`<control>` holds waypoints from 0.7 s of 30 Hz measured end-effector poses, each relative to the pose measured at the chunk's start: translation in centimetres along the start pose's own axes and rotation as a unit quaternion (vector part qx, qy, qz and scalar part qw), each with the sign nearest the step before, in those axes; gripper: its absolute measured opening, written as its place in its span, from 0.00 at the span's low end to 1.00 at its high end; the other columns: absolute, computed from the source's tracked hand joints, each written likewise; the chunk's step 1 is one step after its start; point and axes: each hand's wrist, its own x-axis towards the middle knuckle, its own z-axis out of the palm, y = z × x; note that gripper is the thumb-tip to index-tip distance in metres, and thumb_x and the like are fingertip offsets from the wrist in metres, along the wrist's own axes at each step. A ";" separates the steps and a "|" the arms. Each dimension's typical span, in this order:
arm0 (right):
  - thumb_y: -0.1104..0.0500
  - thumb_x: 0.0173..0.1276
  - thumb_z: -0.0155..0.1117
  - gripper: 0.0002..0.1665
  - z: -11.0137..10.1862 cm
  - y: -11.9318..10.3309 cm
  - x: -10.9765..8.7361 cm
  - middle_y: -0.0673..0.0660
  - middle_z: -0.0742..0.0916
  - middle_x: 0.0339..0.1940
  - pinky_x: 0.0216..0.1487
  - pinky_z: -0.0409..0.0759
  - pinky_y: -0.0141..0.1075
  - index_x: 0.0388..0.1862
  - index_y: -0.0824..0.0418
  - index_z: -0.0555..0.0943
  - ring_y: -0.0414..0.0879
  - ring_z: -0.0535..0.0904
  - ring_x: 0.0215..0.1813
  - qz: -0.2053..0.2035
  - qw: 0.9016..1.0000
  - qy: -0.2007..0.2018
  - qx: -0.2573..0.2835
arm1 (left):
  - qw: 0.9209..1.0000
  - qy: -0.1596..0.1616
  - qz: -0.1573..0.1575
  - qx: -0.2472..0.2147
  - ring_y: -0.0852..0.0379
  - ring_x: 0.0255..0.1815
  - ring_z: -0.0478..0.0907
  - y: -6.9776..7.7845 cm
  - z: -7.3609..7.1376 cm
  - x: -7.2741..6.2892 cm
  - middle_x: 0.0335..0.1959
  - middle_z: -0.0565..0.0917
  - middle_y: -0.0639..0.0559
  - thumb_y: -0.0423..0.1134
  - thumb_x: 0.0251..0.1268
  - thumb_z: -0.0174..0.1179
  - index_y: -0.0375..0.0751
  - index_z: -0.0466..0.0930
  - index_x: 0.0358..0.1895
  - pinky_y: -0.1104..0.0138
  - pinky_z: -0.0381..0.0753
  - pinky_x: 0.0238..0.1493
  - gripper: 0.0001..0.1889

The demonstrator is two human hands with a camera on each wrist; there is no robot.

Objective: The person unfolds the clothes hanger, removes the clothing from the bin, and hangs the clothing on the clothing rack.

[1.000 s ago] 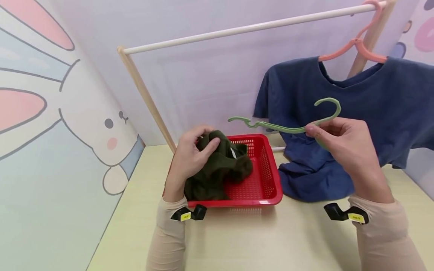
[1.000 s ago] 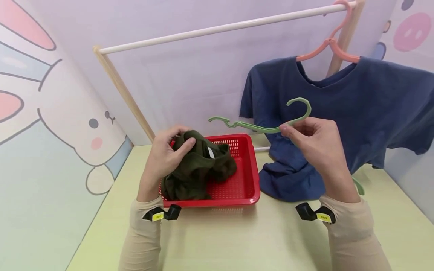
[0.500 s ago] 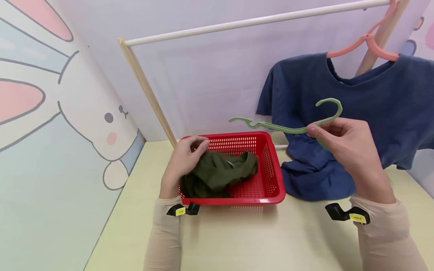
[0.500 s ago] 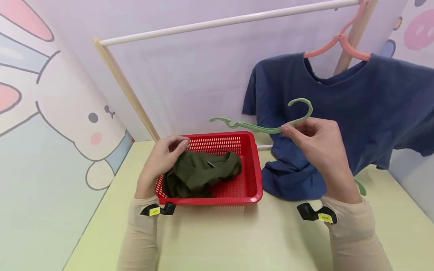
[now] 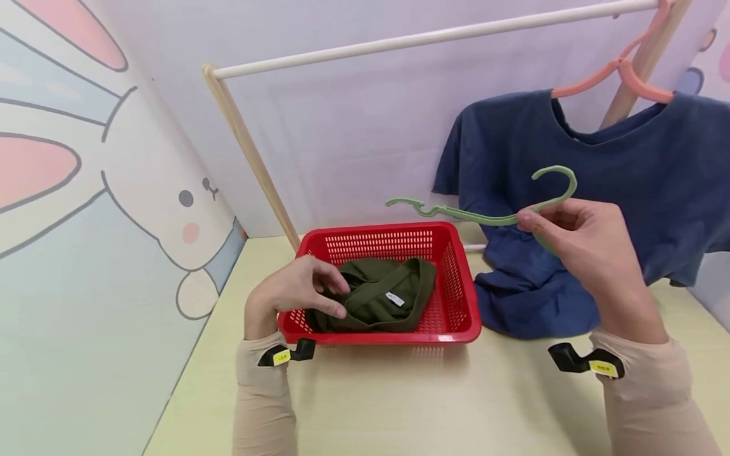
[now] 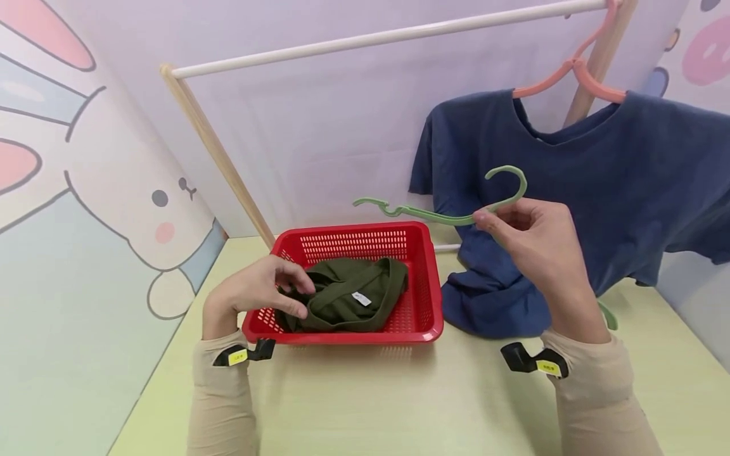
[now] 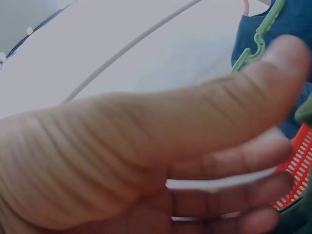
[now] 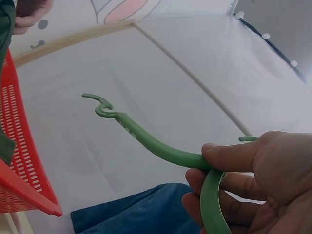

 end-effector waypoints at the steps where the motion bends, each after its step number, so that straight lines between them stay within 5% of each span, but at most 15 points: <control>1: 0.44 0.76 0.78 0.25 0.0 0.0 0.0 0.31 0.92 0.36 0.43 0.81 0.23 0.60 0.59 0.92 0.37 0.85 0.46 0.000 1.000 0.000 0.000 | 1.000 -0.014 -0.008 -0.002 0.47 0.48 0.87 0.1 0.1 0.1 0.42 0.93 0.51 0.44 0.56 0.89 0.48 0.95 0.46 0.54 0.89 0.53 0.16; 6: 0.45 0.77 0.78 0.24 0.2 0.2 -0.1 0.31 0.92 0.37 0.44 0.81 0.22 0.60 0.60 0.92 0.36 0.86 0.46 -0.005 1.000 0.003 0.006 | 0.998 -0.053 -0.042 0.018 0.54 0.38 0.86 0.2 0.6 0.3 0.33 0.91 0.56 0.44 0.54 0.90 0.49 0.94 0.38 0.59 0.88 0.44 0.13; 12: 0.45 0.77 0.78 0.23 0.4 0.0 0.0 0.32 0.92 0.37 0.44 0.81 0.22 0.60 0.60 0.92 0.35 0.86 0.46 -0.010 1.000 0.000 0.007 | 0.998 -0.049 -0.033 0.015 0.55 0.32 0.87 0.3 1.0 0.4 0.29 0.90 0.55 0.39 0.59 0.87 0.46 0.93 0.36 0.60 0.89 0.41 0.10; 16: 0.45 0.77 0.78 0.23 0.5 0.0 0.0 0.32 0.92 0.37 0.44 0.81 0.21 0.60 0.60 0.92 0.35 0.86 0.46 -0.008 1.000 -0.002 0.004 | 1.000 0.006 0.018 0.022 0.55 0.36 0.85 0.3 0.7 0.4 0.32 0.89 0.56 0.38 0.66 0.82 0.46 0.92 0.39 0.59 0.89 0.43 0.06; 21: 0.45 0.78 0.77 0.23 0.5 0.0 0.0 0.32 0.92 0.38 0.44 0.81 0.21 0.60 0.59 0.92 0.35 0.86 0.46 -0.012 1.000 0.002 0.006 | 0.986 0.145 0.078 0.019 0.52 0.46 0.83 0.6 0.4 0.8 0.43 0.89 0.54 0.35 0.74 0.75 0.45 0.91 0.48 0.57 0.86 0.51 0.05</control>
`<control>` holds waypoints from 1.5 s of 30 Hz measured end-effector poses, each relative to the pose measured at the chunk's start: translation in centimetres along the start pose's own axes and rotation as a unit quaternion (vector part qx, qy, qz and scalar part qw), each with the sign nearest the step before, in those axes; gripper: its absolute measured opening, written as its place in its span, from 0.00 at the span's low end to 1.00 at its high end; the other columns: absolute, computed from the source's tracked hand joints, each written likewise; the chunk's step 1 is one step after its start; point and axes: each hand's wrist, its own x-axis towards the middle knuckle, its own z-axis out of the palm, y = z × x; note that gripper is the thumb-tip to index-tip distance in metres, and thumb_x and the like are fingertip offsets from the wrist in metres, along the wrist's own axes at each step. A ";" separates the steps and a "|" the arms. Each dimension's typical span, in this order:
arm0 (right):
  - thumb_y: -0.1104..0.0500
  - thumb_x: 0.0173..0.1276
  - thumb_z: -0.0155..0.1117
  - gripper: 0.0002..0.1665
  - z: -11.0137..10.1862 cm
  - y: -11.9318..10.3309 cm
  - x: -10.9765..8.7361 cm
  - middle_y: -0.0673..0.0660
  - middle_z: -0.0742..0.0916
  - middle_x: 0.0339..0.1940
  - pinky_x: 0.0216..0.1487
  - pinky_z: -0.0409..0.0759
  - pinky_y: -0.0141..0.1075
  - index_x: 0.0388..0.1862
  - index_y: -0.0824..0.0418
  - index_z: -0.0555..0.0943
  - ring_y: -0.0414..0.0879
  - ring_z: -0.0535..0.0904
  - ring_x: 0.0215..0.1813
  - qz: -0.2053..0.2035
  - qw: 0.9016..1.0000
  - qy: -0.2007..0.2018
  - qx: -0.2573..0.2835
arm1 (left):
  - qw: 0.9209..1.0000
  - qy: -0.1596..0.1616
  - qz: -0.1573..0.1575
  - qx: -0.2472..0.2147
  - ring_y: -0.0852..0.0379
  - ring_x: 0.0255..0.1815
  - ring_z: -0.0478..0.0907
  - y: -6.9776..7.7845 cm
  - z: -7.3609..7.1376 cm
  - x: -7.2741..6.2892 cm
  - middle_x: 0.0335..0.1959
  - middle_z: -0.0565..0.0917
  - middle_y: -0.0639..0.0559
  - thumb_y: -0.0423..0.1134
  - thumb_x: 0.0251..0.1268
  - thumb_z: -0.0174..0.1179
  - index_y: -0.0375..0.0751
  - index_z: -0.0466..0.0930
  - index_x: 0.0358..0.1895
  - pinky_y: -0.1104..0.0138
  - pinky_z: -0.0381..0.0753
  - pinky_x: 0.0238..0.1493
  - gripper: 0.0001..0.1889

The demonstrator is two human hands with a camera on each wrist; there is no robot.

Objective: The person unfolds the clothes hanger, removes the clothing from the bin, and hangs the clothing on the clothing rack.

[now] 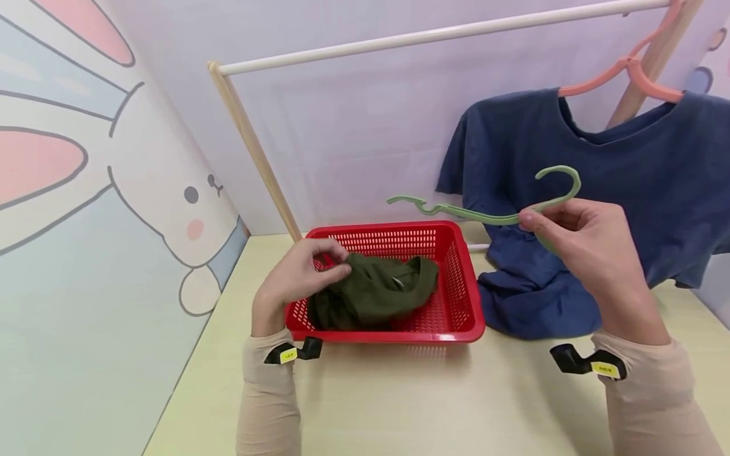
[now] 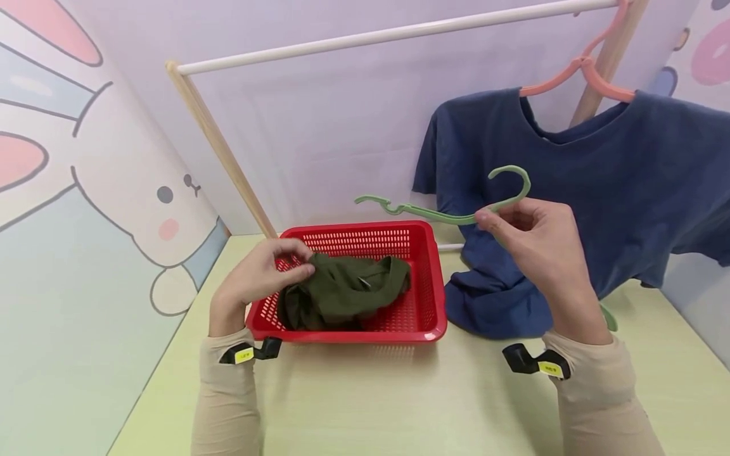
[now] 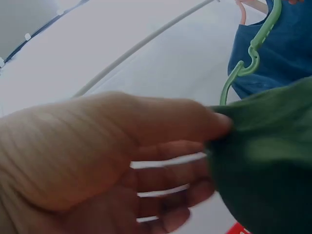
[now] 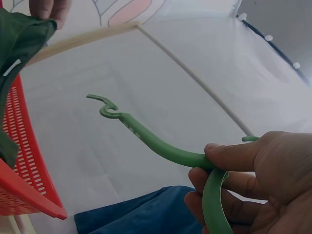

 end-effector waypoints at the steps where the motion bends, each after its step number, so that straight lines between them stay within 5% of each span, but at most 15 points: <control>1: 0.45 0.77 0.78 0.23 0.0 0.0 0.0 0.33 0.93 0.38 0.45 0.81 0.21 0.60 0.59 0.92 0.35 0.87 0.46 -0.002 1.000 0.003 0.003 | 1.000 0.029 0.002 -0.002 0.51 0.46 0.82 0.1 0.0 0.1 0.45 0.90 0.53 0.35 0.75 0.74 0.45 0.91 0.50 0.57 0.85 0.51 0.06; 7: 0.49 0.77 0.78 0.21 0.7 -0.3 -0.3 0.39 0.94 0.42 0.45 0.81 0.24 0.61 0.59 0.92 0.40 0.87 0.49 -0.006 0.998 0.041 0.041 | 0.989 0.143 -0.001 -0.026 0.49 0.43 0.82 0.4 0.4 0.5 0.46 0.91 0.47 0.39 0.79 0.72 0.40 0.92 0.55 0.61 0.85 0.42 0.09; 14: 0.53 0.76 0.79 0.21 1.8 -3.5 0.6 0.50 0.95 0.46 0.50 0.85 0.27 0.63 0.60 0.91 0.43 0.91 0.49 -0.020 0.991 0.055 0.118 | 0.986 0.158 0.032 -0.041 0.49 0.45 0.85 1.0 0.5 0.7 0.47 0.92 0.47 0.38 0.79 0.72 0.40 0.93 0.53 0.61 0.86 0.46 0.08; 16: 0.58 0.75 0.80 0.21 2.4 -5.1 1.1 0.56 0.95 0.46 0.53 0.86 0.29 0.62 0.65 0.91 0.47 0.92 0.48 -0.052 0.980 0.045 0.187 | 0.987 0.151 0.048 -0.040 0.49 0.48 0.86 1.1 0.7 0.8 0.47 0.93 0.48 0.37 0.78 0.72 0.41 0.94 0.51 0.59 0.86 0.52 0.07; 20: 0.65 0.73 0.80 0.18 4.5 -8.5 2.2 0.62 0.94 0.43 0.53 0.88 0.32 0.58 0.72 0.90 0.52 0.93 0.45 -0.116 0.941 0.013 0.317 | 0.987 0.129 0.082 -0.041 0.50 0.52 0.87 1.3 1.0 1.0 0.47 0.93 0.48 0.35 0.78 0.72 0.40 0.94 0.49 0.54 0.86 0.61 0.05; 28: 0.62 0.75 0.76 0.16 10.7 -12.0 3.1 0.62 0.95 0.43 0.58 0.90 0.40 0.56 0.71 0.91 0.53 0.94 0.49 -0.145 0.883 -0.107 0.434 | 0.986 0.094 0.128 -0.044 0.56 0.49 0.87 1.6 1.1 0.8 0.44 0.93 0.54 0.33 0.77 0.72 0.43 0.95 0.47 0.59 0.86 0.60 0.04; 31: 0.57 0.73 0.75 0.18 12.9 -12.3 3.4 0.59 0.96 0.43 0.61 0.89 0.43 0.55 0.66 0.92 0.53 0.93 0.52 -0.145 0.874 -0.148 0.440 | 0.984 0.095 0.142 -0.056 0.55 0.50 0.86 1.8 1.1 0.6 0.44 0.92 0.53 0.31 0.76 0.71 0.43 0.95 0.48 0.58 0.85 0.60 0.05; 39: 0.56 0.75 0.70 0.16 15.2 -11.4 3.5 0.54 0.96 0.40 0.64 0.87 0.46 0.55 0.62 0.91 0.54 0.92 0.54 -0.126 0.892 -0.185 0.393 | 0.973 0.165 0.145 -0.074 0.54 0.54 0.84 2.6 0.7 -0.1 0.48 0.91 0.49 0.28 0.76 0.69 0.39 0.92 0.52 0.59 0.84 0.64 0.07; 45: 0.60 0.80 0.69 0.12 15.3 -10.0 3.7 0.55 0.96 0.41 0.56 0.88 0.44 0.56 0.63 0.90 0.55 0.91 0.50 -0.104 0.902 -0.187 0.375 | 0.946 0.248 0.184 -0.104 0.54 0.50 0.82 2.9 -0.1 -0.5 0.47 0.89 0.43 0.24 0.78 0.65 0.30 0.88 0.54 0.67 0.83 0.56 0.08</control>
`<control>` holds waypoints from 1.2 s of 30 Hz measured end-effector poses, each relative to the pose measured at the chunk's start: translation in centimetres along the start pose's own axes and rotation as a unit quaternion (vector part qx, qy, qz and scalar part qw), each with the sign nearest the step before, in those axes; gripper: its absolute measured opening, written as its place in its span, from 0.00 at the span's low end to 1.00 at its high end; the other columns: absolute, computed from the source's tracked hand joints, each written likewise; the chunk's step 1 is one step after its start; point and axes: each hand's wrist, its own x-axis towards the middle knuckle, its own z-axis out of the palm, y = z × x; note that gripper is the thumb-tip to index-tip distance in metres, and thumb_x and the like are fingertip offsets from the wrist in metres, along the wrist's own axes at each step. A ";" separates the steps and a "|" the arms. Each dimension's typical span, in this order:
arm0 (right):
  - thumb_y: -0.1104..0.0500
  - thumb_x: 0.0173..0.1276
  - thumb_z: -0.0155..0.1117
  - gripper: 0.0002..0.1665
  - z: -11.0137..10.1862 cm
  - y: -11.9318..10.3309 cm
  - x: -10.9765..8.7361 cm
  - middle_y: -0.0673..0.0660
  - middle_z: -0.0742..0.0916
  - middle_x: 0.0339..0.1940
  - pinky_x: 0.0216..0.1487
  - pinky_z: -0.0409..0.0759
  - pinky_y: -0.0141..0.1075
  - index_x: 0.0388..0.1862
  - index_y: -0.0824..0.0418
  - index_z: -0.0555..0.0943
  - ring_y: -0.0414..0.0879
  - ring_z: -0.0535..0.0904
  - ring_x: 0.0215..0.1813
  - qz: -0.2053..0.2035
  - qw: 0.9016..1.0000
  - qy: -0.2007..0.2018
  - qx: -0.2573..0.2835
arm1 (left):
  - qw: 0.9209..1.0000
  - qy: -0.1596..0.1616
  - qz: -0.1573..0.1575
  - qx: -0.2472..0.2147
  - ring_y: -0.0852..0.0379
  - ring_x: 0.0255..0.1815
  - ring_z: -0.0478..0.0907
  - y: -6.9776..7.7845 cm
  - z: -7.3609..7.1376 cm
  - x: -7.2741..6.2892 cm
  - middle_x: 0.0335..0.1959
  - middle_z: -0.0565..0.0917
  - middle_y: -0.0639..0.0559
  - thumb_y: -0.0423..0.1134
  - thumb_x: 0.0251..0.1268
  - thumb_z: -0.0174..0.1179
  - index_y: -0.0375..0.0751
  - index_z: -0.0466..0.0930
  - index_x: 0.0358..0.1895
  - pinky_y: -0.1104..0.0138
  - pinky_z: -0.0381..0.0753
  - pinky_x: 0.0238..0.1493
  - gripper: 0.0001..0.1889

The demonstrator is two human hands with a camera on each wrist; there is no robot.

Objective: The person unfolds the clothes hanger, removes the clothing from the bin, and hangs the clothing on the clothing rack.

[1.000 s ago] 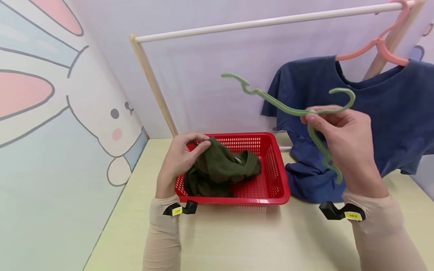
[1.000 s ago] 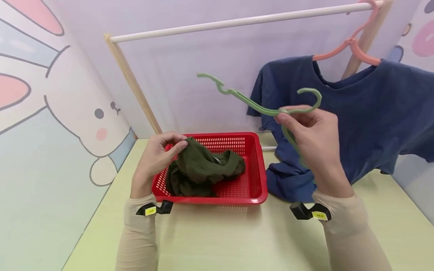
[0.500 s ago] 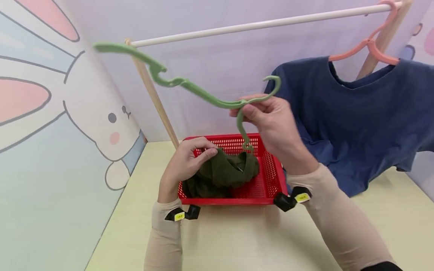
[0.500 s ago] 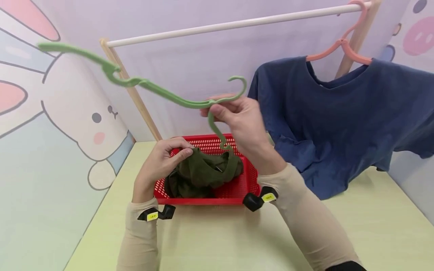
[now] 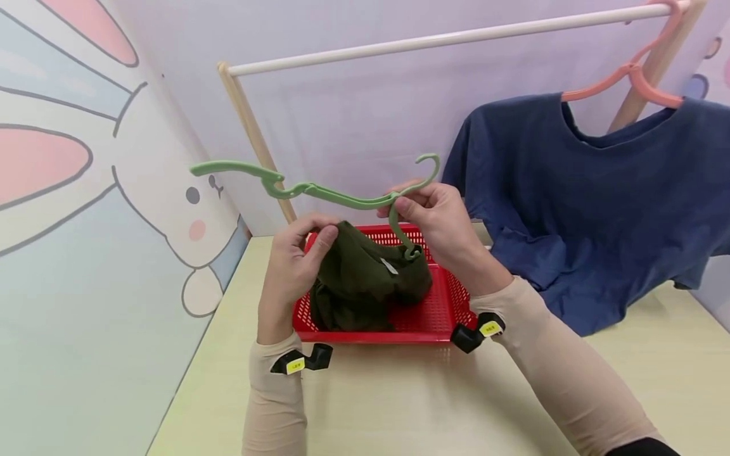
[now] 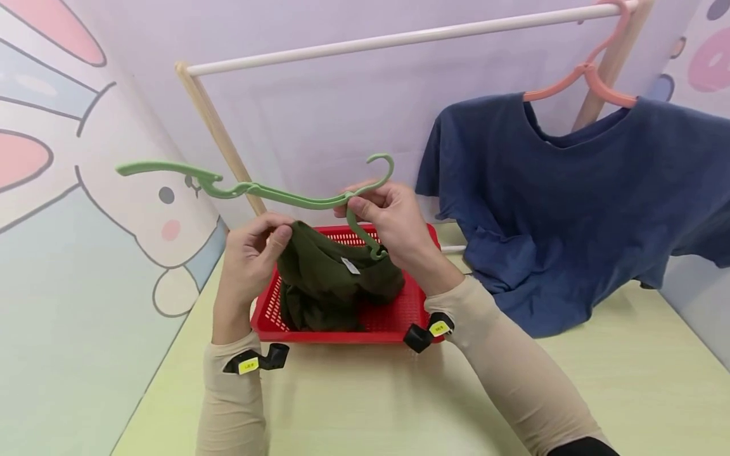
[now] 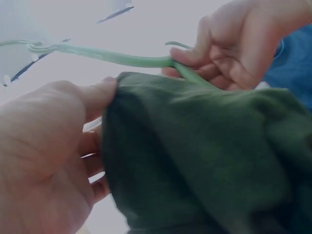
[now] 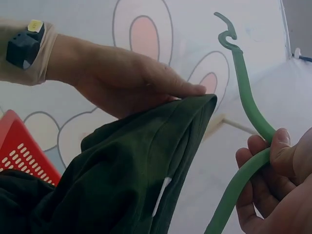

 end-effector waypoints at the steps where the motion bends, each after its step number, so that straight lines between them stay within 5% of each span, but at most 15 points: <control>1: 0.61 0.81 0.68 0.11 -0.1 0.2 -0.1 0.55 0.95 0.42 0.56 0.88 0.43 0.56 0.63 0.90 0.56 0.91 0.51 0.004 1.000 0.002 -0.003 | 1.000 0.016 0.008 -0.005 0.55 0.48 0.81 0.0 -0.1 0.0 0.45 0.88 0.44 0.26 0.80 0.65 0.28 0.87 0.54 0.68 0.82 0.52 0.07; 7: 0.66 0.83 0.66 0.10 -0.5 1.0 -0.3 0.53 0.96 0.42 0.55 0.87 0.42 0.57 0.65 0.90 0.54 0.92 0.52 0.024 0.999 0.013 -0.016 | 0.991 0.130 0.012 -0.027 0.59 0.37 0.76 -0.1 -0.4 0.1 0.42 0.85 0.58 0.44 0.85 0.64 0.22 0.84 0.53 0.70 0.75 0.37 0.21; 15: 0.72 0.83 0.63 0.10 -0.9 2.0 -0.5 0.49 0.96 0.39 0.54 0.90 0.37 0.54 0.67 0.89 0.44 0.94 0.45 0.022 0.999 0.025 0.002 | 0.966 0.251 -0.007 -0.055 0.58 0.39 0.79 0.1 -1.0 0.3 0.41 0.87 0.53 0.39 0.87 0.63 0.31 0.89 0.48 0.69 0.77 0.42 0.12; 19: 0.71 0.83 0.64 0.10 -0.8 2.2 -0.6 0.50 0.95 0.39 0.54 0.90 0.37 0.53 0.65 0.90 0.45 0.93 0.45 0.022 0.999 0.025 0.001 | 0.960 0.271 -0.005 -0.072 0.57 0.39 0.79 0.3 -0.9 0.4 0.40 0.88 0.51 0.36 0.85 0.64 0.34 0.90 0.46 0.69 0.78 0.43 0.09; 29: 0.58 0.74 0.75 0.09 -0.1 2.5 -0.8 0.56 0.96 0.42 0.58 0.91 0.41 0.50 0.56 0.95 0.50 0.94 0.47 0.000 0.996 0.009 0.085 | 0.966 0.250 -0.014 -0.064 0.59 0.35 0.75 0.3 0.0 0.5 0.36 0.85 0.55 0.39 0.86 0.64 0.27 0.89 0.47 0.70 0.73 0.37 0.14; 36: 0.69 0.81 0.66 0.16 -0.6 3.5 -1.5 0.53 0.96 0.39 0.53 0.91 0.36 0.46 0.53 0.96 0.46 0.93 0.46 0.040 0.997 0.033 0.049 | 0.948 0.298 -0.014 -0.111 0.57 0.37 0.82 0.7 -0.3 0.7 0.36 0.87 0.50 0.34 0.85 0.63 0.34 0.89 0.44 0.68 0.81 0.40 0.09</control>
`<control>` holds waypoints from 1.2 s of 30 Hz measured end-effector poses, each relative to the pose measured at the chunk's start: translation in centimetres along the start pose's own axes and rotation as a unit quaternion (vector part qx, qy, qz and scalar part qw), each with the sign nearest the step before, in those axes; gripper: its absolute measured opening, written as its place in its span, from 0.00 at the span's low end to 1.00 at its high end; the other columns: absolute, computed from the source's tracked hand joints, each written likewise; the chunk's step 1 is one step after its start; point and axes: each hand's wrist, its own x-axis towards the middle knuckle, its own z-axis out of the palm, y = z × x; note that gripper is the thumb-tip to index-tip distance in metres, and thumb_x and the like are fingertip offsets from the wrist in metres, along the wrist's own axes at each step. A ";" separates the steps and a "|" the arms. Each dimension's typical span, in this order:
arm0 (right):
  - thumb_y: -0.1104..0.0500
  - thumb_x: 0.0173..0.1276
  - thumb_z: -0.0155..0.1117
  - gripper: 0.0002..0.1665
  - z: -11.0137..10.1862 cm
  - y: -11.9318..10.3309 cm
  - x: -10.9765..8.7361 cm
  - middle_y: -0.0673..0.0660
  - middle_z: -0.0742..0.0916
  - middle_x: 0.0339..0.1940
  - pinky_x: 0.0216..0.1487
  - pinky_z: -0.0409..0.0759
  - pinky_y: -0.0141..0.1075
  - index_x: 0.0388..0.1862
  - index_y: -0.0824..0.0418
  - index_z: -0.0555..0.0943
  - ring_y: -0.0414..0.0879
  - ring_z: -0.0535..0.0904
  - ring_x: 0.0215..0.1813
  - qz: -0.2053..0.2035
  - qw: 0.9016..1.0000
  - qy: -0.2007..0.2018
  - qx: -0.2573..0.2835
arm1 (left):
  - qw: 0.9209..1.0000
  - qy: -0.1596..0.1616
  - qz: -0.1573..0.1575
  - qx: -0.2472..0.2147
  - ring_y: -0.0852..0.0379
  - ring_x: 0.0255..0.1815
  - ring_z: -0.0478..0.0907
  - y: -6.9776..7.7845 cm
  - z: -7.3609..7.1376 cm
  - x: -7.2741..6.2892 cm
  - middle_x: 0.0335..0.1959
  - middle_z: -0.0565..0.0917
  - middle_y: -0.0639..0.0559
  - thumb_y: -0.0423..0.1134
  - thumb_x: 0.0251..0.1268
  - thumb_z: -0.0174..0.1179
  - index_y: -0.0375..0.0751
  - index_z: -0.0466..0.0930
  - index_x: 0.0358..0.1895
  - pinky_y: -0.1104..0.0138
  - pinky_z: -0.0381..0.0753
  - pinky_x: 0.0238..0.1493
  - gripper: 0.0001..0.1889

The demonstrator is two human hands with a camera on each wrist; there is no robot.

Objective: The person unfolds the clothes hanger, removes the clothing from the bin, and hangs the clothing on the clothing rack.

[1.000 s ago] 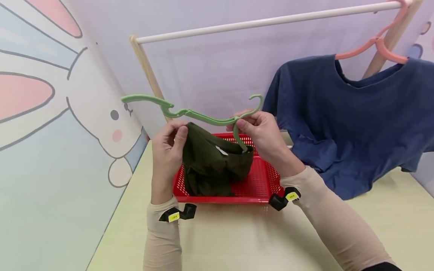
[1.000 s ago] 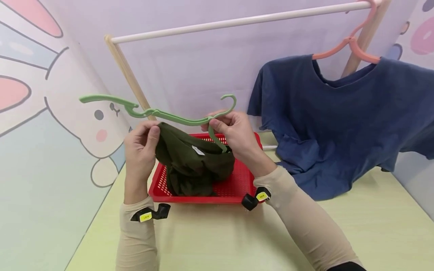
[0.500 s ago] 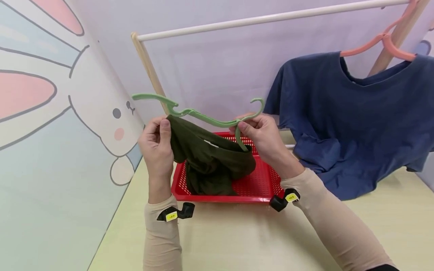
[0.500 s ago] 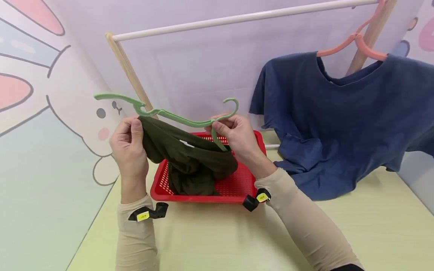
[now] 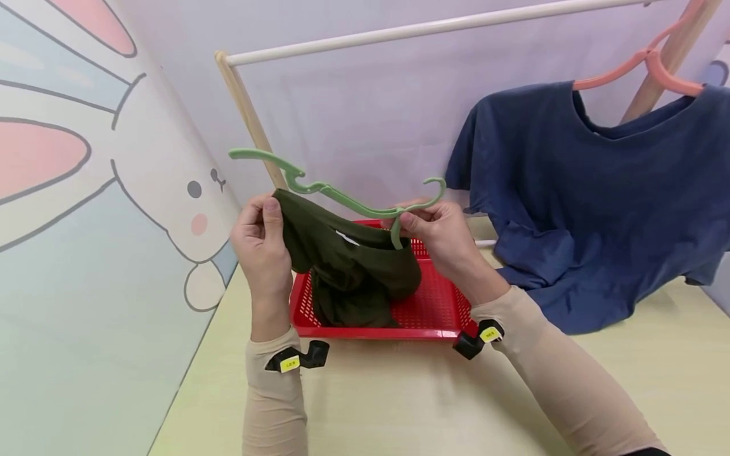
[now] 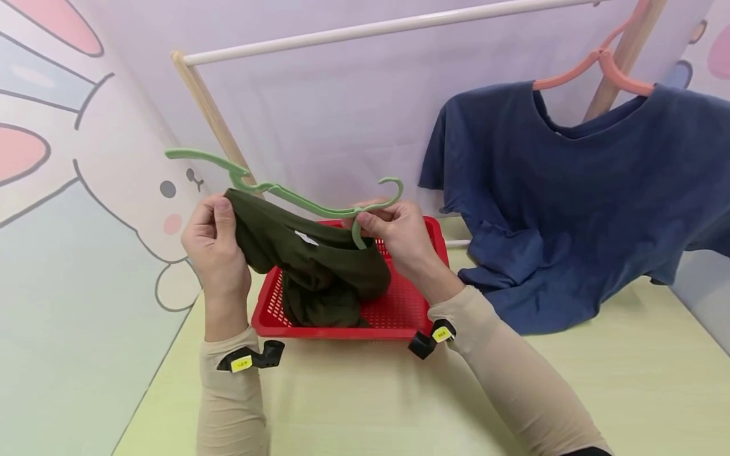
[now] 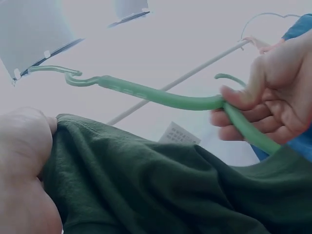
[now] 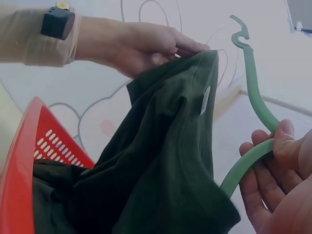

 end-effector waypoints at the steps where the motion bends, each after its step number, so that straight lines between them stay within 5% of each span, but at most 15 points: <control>1: 0.70 0.81 0.66 0.16 -0.1 0.1 -0.1 0.52 0.96 0.39 0.53 0.91 0.36 0.46 0.53 0.95 0.46 0.93 0.46 0.000 1.000 0.002 -0.005 | 1.000 0.006 -0.001 -0.006 0.57 0.37 0.82 0.1 -0.1 0.1 0.36 0.87 0.50 0.33 0.85 0.63 0.34 0.89 0.44 0.68 0.82 0.40 0.08; 11: 0.67 0.81 0.67 0.11 -0.9 -0.2 -0.2 0.52 0.96 0.38 0.51 0.89 0.35 0.49 0.60 0.95 0.45 0.91 0.43 -0.007 0.999 0.003 -0.035 | 0.999 0.032 0.003 -0.020 0.55 0.35 0.82 -0.2 -0.8 0.5 0.34 0.85 0.48 0.28 0.85 0.60 0.31 0.88 0.43 0.68 0.82 0.40 0.09; 28: 0.67 0.80 0.71 0.08 -1.9 -7.2 0.8 0.59 0.95 0.39 0.53 0.90 0.38 0.52 0.69 0.92 0.53 0.93 0.43 -0.067 0.989 0.005 -0.131 | 0.998 0.059 -0.019 0.020 0.56 0.35 0.82 -1.1 -1.9 0.6 0.33 0.87 0.50 0.31 0.81 0.67 0.30 0.93 0.45 0.68 0.80 0.40 0.07; 32: 0.64 0.80 0.73 0.08 -1.8 -9.1 -0.3 0.59 0.95 0.39 0.50 0.87 0.39 0.52 0.65 0.93 0.53 0.92 0.44 -0.082 0.979 0.023 -0.184 | 0.998 0.042 -0.026 0.043 0.56 0.35 0.81 -1.2 -2.0 0.5 0.33 0.87 0.51 0.32 0.80 0.68 0.30 0.93 0.46 0.68 0.79 0.38 0.07; 36: 0.62 0.80 0.73 0.08 -1.8 -10.6 -1.8 0.57 0.95 0.39 0.50 0.86 0.38 0.53 0.61 0.94 0.52 0.93 0.44 -0.096 0.959 0.052 -0.263 | 0.995 -0.009 -0.035 0.089 0.57 0.32 0.78 -1.6 -1.8 0.3 0.33 0.87 0.54 0.35 0.82 0.67 0.28 0.92 0.49 0.69 0.75 0.33 0.11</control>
